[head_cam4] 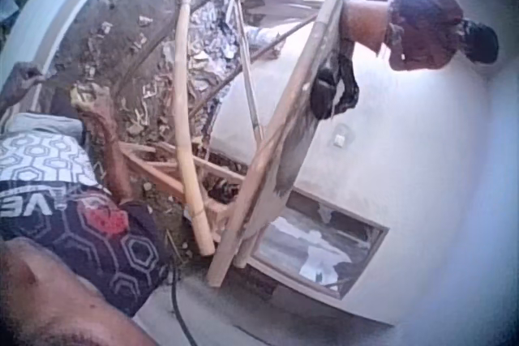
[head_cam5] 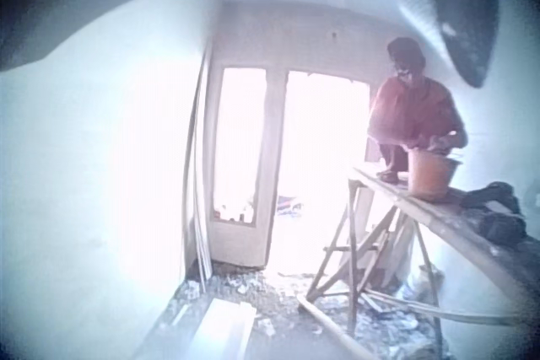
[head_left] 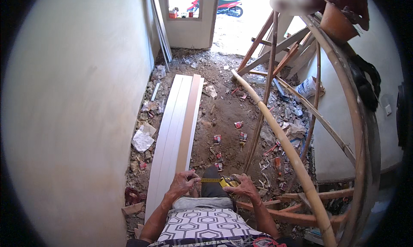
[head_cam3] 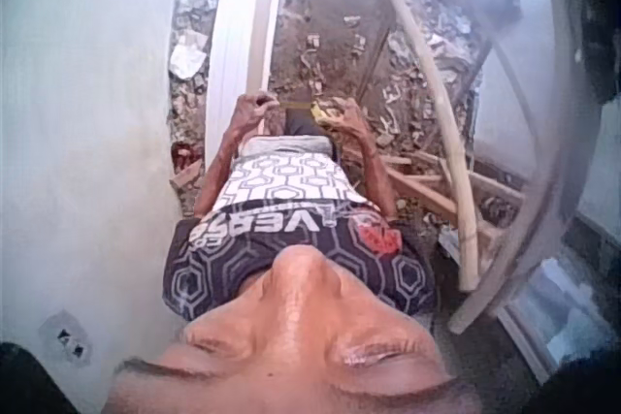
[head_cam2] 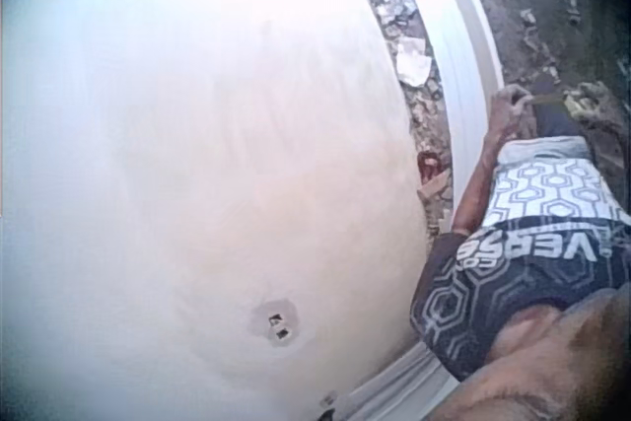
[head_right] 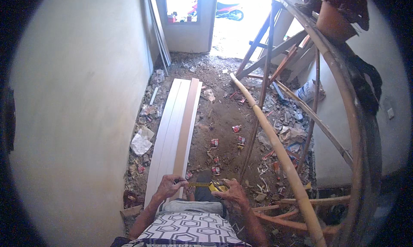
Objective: The person measures and marks a long white panel using a tape measure and a utility knife. They place a smaller wooden strip on the panel, measure distances, and score the surface along the strip's edge.
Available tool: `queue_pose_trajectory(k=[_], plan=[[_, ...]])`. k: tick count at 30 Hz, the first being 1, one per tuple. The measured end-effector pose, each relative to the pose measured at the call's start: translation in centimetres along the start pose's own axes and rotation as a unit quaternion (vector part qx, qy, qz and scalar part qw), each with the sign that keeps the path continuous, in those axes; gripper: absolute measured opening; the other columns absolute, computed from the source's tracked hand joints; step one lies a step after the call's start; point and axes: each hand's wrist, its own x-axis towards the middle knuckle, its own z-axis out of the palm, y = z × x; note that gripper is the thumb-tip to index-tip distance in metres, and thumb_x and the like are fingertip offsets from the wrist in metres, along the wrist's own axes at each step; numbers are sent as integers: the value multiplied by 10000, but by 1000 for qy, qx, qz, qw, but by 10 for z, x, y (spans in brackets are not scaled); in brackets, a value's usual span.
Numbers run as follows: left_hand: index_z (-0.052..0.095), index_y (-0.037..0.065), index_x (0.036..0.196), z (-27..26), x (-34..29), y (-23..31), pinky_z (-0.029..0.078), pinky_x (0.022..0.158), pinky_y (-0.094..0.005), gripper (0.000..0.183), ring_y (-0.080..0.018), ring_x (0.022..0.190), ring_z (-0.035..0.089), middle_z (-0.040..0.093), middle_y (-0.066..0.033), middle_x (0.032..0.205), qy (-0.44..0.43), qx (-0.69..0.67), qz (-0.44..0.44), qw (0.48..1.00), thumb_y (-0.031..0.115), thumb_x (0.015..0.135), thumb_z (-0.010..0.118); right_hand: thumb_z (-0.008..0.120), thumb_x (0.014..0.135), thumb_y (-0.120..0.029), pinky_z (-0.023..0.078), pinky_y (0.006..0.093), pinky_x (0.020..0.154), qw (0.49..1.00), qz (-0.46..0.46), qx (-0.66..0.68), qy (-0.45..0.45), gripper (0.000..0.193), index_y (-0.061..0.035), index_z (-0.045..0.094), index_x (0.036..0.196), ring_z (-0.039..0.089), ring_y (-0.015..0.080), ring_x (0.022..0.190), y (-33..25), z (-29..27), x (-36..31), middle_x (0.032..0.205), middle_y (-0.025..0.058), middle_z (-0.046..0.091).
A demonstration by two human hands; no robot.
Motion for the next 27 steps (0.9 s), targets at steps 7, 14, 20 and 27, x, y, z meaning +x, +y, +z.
queue_pose_trajectory(k=[7, 14, 20, 27], plan=[[748, 36, 915, -67, 194, 54, 498, 644, -292, 229, -95, 662, 601, 708, -53, 760, 0, 9, -14, 1000, 252, 840, 770, 801, 619, -640, 492, 443, 908, 998, 35, 45, -31, 765, -131, 694, 1180, 608, 354, 1054, -21, -72, 165, 1105, 215, 618], [730, 38, 921, -121, 395, 93, 511, 656, -282, 187, -116, 699, 646, 709, -61, 783, 82, 16, -20, 996, 198, 831, 770, 775, 608, -693, 487, 457, 943, 997, -9, -40, 59, 903, -123, 625, 1293, 600, 383, 1099, -62, -205, 359, 1137, 230, 581], [732, 38, 909, -165, 518, 116, 506, 634, -285, 143, -115, 679, 640, 708, -59, 781, 164, -39, 3, 986, 143, 820, 773, 804, 580, -659, 472, 481, 962, 992, -4, -125, 3, 930, -102, 612, 1299, 586, 405, 1122, -141, -331, 499, 1156, 223, 574], [672, -14, 982, -220, 662, 101, 511, 588, -241, 227, -87, 639, 633, 705, -70, 767, 275, -182, -107, 938, 90, 815, 784, 785, 633, -605, 475, 463, 970, 964, -109, -216, -111, 831, -87, 626, 1263, 585, 418, 1125, -221, -406, 709, 1173, 210, 588]])
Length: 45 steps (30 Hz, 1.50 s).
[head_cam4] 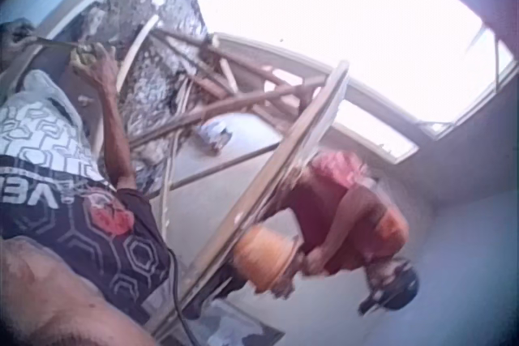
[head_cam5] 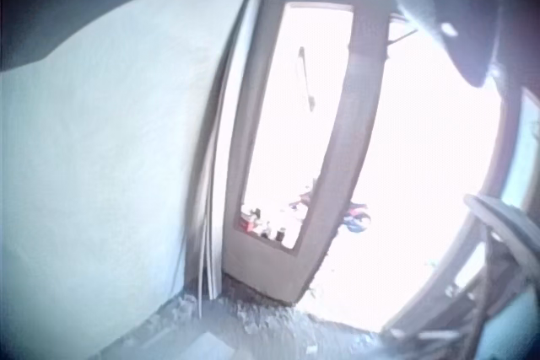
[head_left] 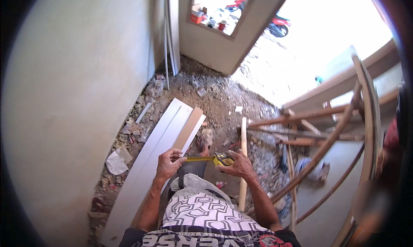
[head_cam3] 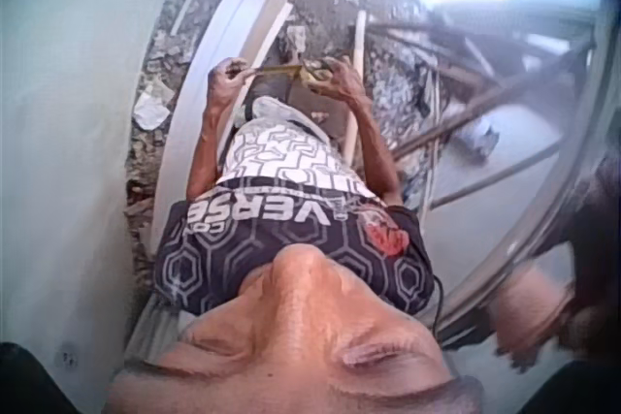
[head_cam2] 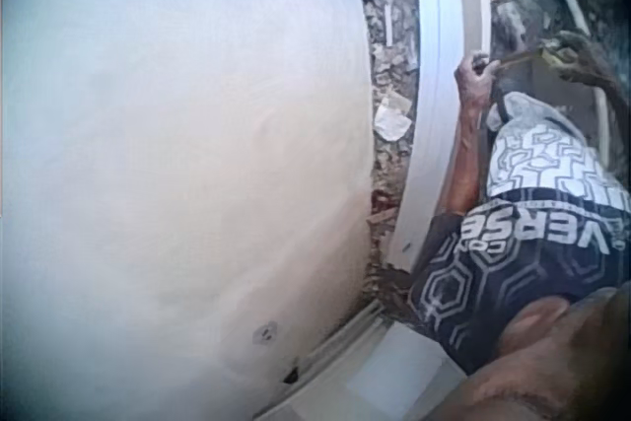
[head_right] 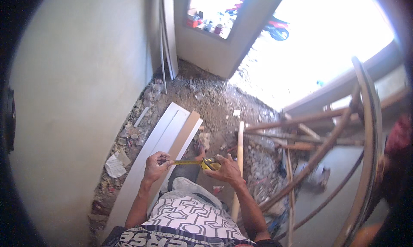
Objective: The person measures and marks a long white panel using a tape measure and a utility knife. They place a smaller wooden strip on the panel, measure distances, and score the surface along the strip's edge.
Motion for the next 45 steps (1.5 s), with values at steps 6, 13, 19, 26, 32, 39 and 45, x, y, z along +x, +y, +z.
queue_pose_trajectory(k=[6, 13, 19, 26, 32, 39, 45], plan=[[667, -15, 900, 24, 112, 34, 510, 574, -239, 165, -93, 622, 639, 687, -65, 710, 108, -81, -41, 990, 81, 810, 768, 796, 621, -549, 499, 445, 893, 995, -50, -89, -9, 714, -119, 691, 1181, 610, 343, 1027, -15, -109, 148, 1104, 188, 607], [687, -16, 947, 38, 174, 25, 507, 591, -242, 194, -98, 626, 630, 690, -57, 748, 257, -241, -84, 932, 128, 839, 761, 813, 646, -495, 508, 448, 887, 959, -200, -179, -91, 640, -125, 699, 1155, 618, 375, 1020, -79, -175, 295, 1129, 217, 596], [663, -23, 906, 92, 231, -18, 500, 611, -268, 192, -95, 662, 587, 651, -37, 761, 428, -296, -122, 845, 134, 840, 751, 850, 627, -473, 533, 450, 833, 867, -358, -323, -123, 706, -97, 663, 1195, 628, 396, 971, -142, -168, 408, 1112, 239, 587], [666, 22, 1008, 181, 325, -54, 535, 771, -315, 186, -155, 839, 667, 691, -87, 947, 593, -296, -230, 713, 112, 856, 725, 860, 602, -502, 539, 481, 809, 746, -464, -406, -253, 756, -72, 638, 1184, 619, 401, 968, -142, -103, 561, 1108, 246, 572], [615, 39, 1227, 222, 433, -73, 531, 857, -386, 358, -185, 1022, 645, 684, -84, 1090, 616, -409, -267, 618, 178, 909, 704, 850, 635, -481, 531, 479, 785, 732, -491, -374, -288, 616, -69, 687, 1064, 621, 366, 884, -127, -80, 670, 957, 171, 646], [519, 28, 1359, 307, 535, -239, 559, 775, -371, 631, -251, 1039, 632, 625, -189, 1218, 651, -490, -323, 482, 405, 894, 717, 832, 664, -516, 523, 476, 871, 663, -533, -432, -299, 639, -108, 671, 1129, 664, 381, 922, -100, 38, 834, 1025, 189, 684], [384, 41, 1452, 321, 591, -409, 511, 880, -433, 784, -283, 1047, 594, 574, -191, 1235, 681, -361, -398, 498, 432, 870, 734, 797, 749, -344, 532, 375, 693, 684, -538, -365, -331, 472, -2, 671, 1048, 676, 263, 757, -90, 161, 891, 858, 162, 699]])
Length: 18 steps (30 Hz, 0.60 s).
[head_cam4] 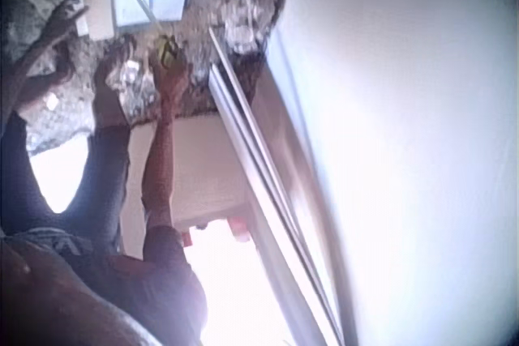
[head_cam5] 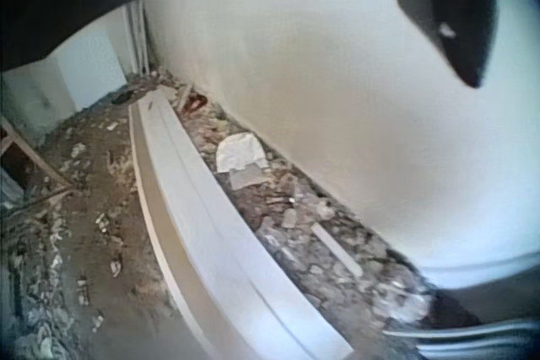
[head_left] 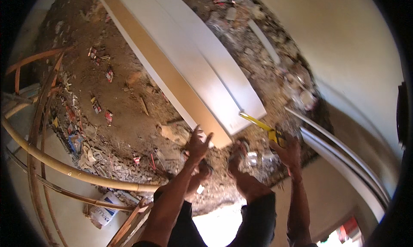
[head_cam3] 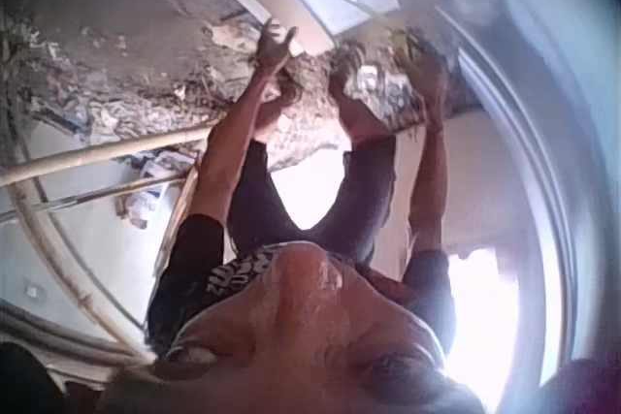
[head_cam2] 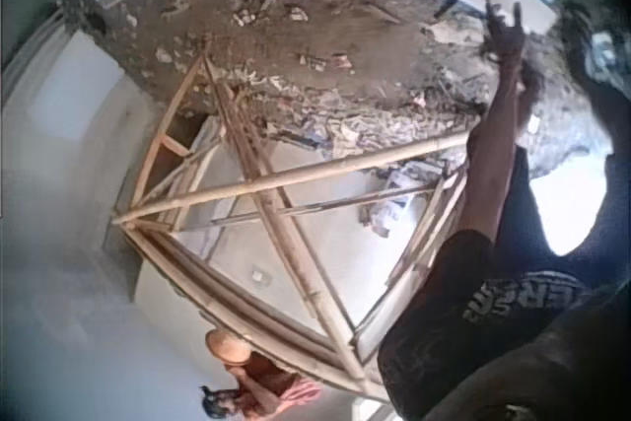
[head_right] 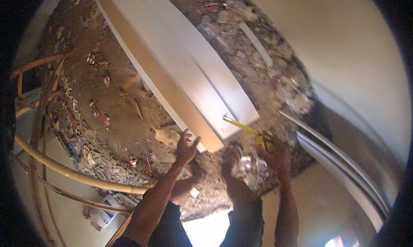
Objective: The person measures and marks a long white panel using a tape measure and a utility knife. They place a smaller wooden strip on the panel, measure distances, and score the surface along the strip's edge.
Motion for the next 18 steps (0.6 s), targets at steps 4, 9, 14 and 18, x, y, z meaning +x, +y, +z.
queue_pose_trajectory(k=[4, 9, 14, 18], plan=[[222, 21, 1522, 50, 100, -7, 391, 1044, -473, 1024, -376, 1224, 491, 424, -284, 1414, 80, 72, 108, 988, 517, 805, 759, 813, 743, -334, 543, 372, 745, 1000, 1, 8, -13, 500, -13, 670, 1099, 674, 250, 817, -10, 26, 45, 866, 147, 698], [-36, 17, 1549, 73, 184, 35, 194, 1099, -662, 1338, -478, 1463, 66, 11, -287, 1595, 142, 128, 75, 979, 656, 692, 768, 816, 749, -222, 549, 354, 800, 977, 64, 185, -80, 459, 4, 660, 1117, 654, 192, 888, -31, 45, 84, 898, 98, 685], [-36, 12, 1547, 108, 225, 23, 127, 1118, -654, 1292, -482, 1470, -6, -44, -301, 1590, 268, 81, 164, 946, 571, 715, 778, 861, 702, -171, 547, 372, 846, 978, 9, 209, 1, 601, 3, 592, 1212, 637, 206, 977, 17, 87, 122, 1057, 114, 657], [1, -1, 1544, 115, 231, 30, 118, 1123, -656, 1232, -502, 1463, 16, -17, -338, 1573, 279, 62, 176, 942, 443, 714, 795, 907, 670, -203, 548, 384, 881, 969, -7, 231, 85, 710, -1, 544, 1246, 637, 234, 1010, 66, 123, 157, 1126, 123, 642]])
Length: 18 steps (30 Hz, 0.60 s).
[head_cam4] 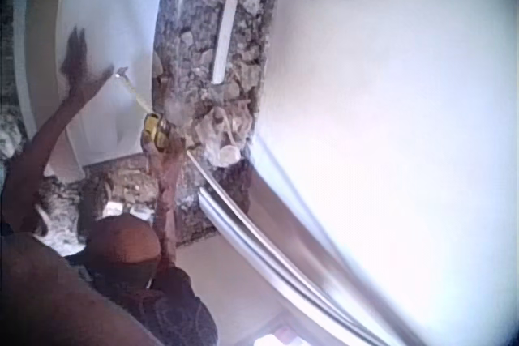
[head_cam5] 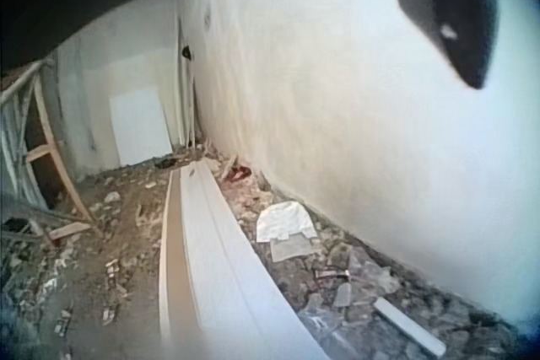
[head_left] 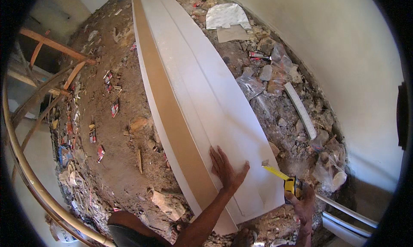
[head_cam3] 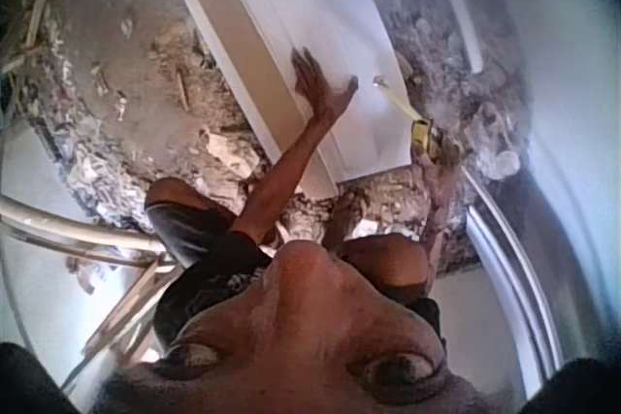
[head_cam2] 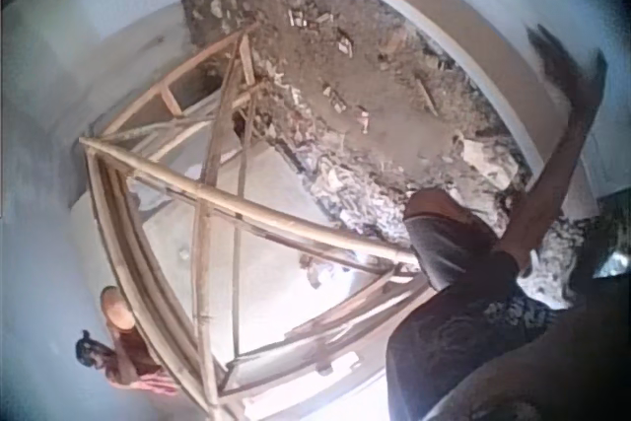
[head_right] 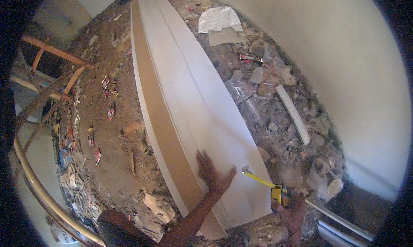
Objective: The person measures and marks a long white panel using a tape measure and a utility knife. They place a smaller wooden strip on the panel, measure distances, and score the surface along the strip's edge.
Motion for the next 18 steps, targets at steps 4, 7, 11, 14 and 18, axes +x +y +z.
queue_pose_trajectory(k=[4, 7, 11, 14, 18], plan=[[19, -4, 1540, 15, 19, 14, 104, 1126, -666, 1253, -515, 1458, 40, 17, -363, 1561, 35, -15, 22, 999, 454, 689, 816, 912, 661, -175, 543, 363, 896, 998, 35, 52, 9, 772, -13, 513, 1301, 628, 228, 1068, -20, 10, 7, 1180, 136, 631], [27, -3, 1545, 35, 39, 27, 148, 1092, -678, 1240, -502, 1466, 32, 20, -363, 1564, 37, -13, 21, 999, 442, 688, 805, 915, 637, -177, 491, 390, 982, 997, 32, 56, 49, 893, 9, 436, 1368, 570, 259, 1167, -8, 11, -2, 1306, 180, 548], [31, 53, 1564, 33, 61, 38, 188, 1054, -691, 1279, -473, 1479, 18, -2, -363, 1569, 22, 41, -11, 999, 517, 665, 815, 930, 611, -231, 440, 418, 1039, 996, 60, 57, 23, 1013, 30, 378, 1420, 526, 279, 1218, -1, 5, -13, 1361, 196, 494], [69, 118, 1577, 17, 59, 23, 194, 1041, -696, 1311, -443, 1489, 7, -17, -330, 1587, -2, 30, 34, 999, 649, 628, 801, 896, 659, -245, 482, 399, 981, 1000, -10, 19, 22, 868, 21, 462, 1361, 579, 253, 1144, -11, 11, -21, 1263, 167, 574], [185, 90, 1550, -31, -41, -44, 180, 1089, -682, 1116, -414, 1467, 142, 171, -203, 1592, 94, 32, -67, 993, 637, 749, 737, 881, 681, -278, 524, 374, 915, 992, -60, -106, -34, 775, 24, 535, 1305, 633, 248, 1051, -17, 19, -32, 1187, 158, 632]])
